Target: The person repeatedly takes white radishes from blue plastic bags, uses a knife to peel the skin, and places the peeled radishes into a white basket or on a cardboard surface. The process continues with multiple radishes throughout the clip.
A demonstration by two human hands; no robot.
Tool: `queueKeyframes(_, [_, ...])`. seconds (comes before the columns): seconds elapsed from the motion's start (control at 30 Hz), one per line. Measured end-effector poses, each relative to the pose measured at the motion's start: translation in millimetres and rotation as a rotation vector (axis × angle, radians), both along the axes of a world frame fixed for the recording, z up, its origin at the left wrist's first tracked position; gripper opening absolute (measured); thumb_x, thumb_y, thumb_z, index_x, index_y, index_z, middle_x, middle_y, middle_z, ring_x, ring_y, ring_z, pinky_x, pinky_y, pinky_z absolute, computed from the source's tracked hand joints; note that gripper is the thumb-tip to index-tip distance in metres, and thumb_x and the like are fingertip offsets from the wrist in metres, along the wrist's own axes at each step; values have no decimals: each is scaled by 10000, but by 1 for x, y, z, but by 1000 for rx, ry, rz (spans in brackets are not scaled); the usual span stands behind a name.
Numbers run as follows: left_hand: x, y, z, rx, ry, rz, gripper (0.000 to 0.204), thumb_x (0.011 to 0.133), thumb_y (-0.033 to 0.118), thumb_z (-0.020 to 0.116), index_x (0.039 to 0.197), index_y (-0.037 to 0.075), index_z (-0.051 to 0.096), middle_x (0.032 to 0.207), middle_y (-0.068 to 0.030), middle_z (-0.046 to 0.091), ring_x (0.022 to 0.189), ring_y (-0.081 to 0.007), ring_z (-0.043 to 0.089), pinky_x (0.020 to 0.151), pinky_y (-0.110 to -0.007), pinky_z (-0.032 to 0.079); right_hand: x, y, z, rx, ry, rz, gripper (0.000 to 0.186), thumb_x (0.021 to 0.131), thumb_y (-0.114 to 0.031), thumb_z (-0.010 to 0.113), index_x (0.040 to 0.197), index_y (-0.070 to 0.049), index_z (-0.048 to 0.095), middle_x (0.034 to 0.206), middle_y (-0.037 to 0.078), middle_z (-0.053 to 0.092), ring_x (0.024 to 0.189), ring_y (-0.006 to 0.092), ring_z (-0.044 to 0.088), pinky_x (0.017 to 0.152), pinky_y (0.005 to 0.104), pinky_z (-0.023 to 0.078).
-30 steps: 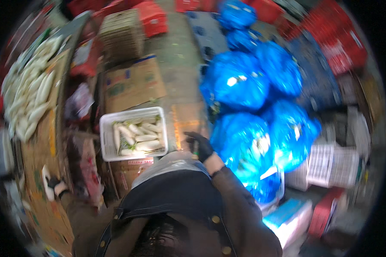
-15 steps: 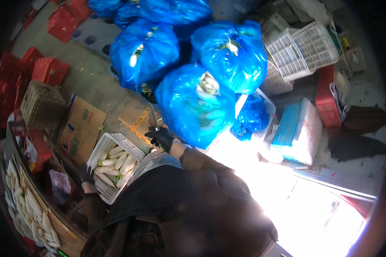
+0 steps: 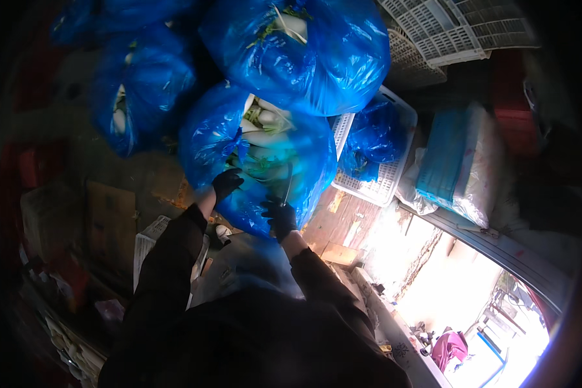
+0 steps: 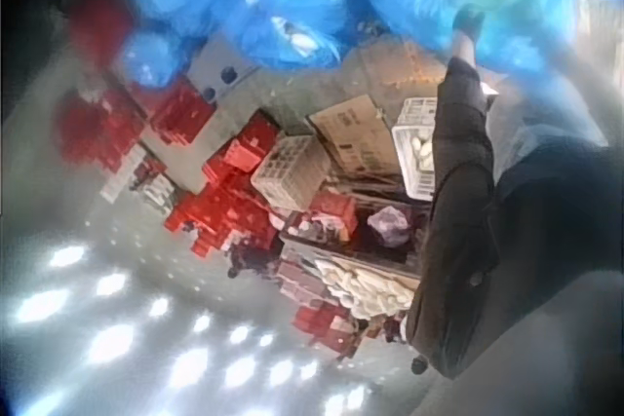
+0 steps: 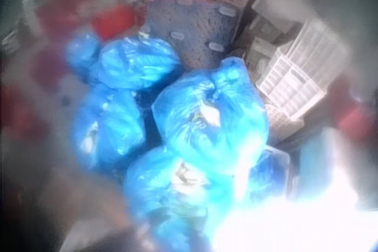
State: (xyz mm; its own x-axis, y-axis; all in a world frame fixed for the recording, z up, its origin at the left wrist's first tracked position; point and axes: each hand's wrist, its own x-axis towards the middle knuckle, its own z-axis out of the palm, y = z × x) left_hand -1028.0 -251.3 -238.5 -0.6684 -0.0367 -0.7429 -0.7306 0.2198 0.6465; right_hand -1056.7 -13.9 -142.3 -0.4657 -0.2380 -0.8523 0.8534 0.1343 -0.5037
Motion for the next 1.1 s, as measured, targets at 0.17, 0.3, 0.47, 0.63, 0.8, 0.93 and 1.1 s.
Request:
queueKeyframes(0.17, [-38, -67, -24, 32, -42, 415, 537, 953, 373, 588, 1405, 117, 454, 1262, -150, 595, 1098, -253, 604, 871, -421, 522, -12, 38, -44, 217, 185, 219, 486, 875, -92, 602, 1355, -147, 553, 1172, 53, 676, 830, 145, 648, 607, 289, 474])
queueKeyframes(0.3, [-27, -145, 20, 160, -10, 578, 565, 958, 361, 572, 1436, 114, 399, 1336, -158, 518, 1176, -274, 540, 939, -435, 474, -18, 58, -68, 469, 528, 323, 623, 779, -154, 653, 1364, -38, 472, 1219, 275, 587, 1079, 443, 580, 887, 464, 494])
queueKeyframes(0.47, [-49, -169, 94, -34, 36, -102, 604, 964, 345, 552, 1475, 110, 331, 1430, -168, 420, 1273, -301, 460, 1024, -452, 416, -22, 64, -82, 421, 470, 255, 649, 784, -30, 639, 1409, -94, 477, 1297, 151, 589, 976, 231, 591, 783, 340, 494])
queueKeyframes(0.63, [-95, -82, 84, -341, 299, -756, 646, 971, 329, 531, 1514, 107, 262, 1524, -178, 323, 1370, -328, 379, 1109, -469, 357, -11, 38, -96, 316, 595, 300, 586, 816, 20, 630, 1383, -92, 532, 1276, 79, 613, 1039, 128, 582, 823, 259, 477])
queueKeyframes(0.8, [-138, -43, 7, -1008, 315, -565, 683, 865, 67, 585, 1493, 85, 318, 1508, -182, 352, 1386, -337, 345, 1158, -452, 272, -6, 26, -89, 97, 321, 14, 480, 874, -10, 612, 1349, -52, 554, 1231, 54, 621, 964, 99, 573, 759, 226, 468])
queueKeyframes(0.93, [-166, -81, -41, -1452, 515, -358, 276, 858, 159, 648, 1124, 119, 589, 1065, -119, 650, 941, -301, 662, 791, -430, 545, -22, 38, -69, 102, 291, -50, 438, 906, -51, 601, 1342, -57, 561, 1116, 15, 640, 809, 55, 541, 667, 195, 430])
queueKeyframes(1.1, [-197, -87, -61, -1441, 236, -413, 154, 864, 108, 604, 1012, 104, 645, 997, -126, 654, 948, -309, 652, 785, -426, 541, -47, 53, -55, 78, 135, -287, 350, 972, -243, 590, 1257, -42, 621, 895, 5, 627, 691, 77, 535, 612, 232, 434])
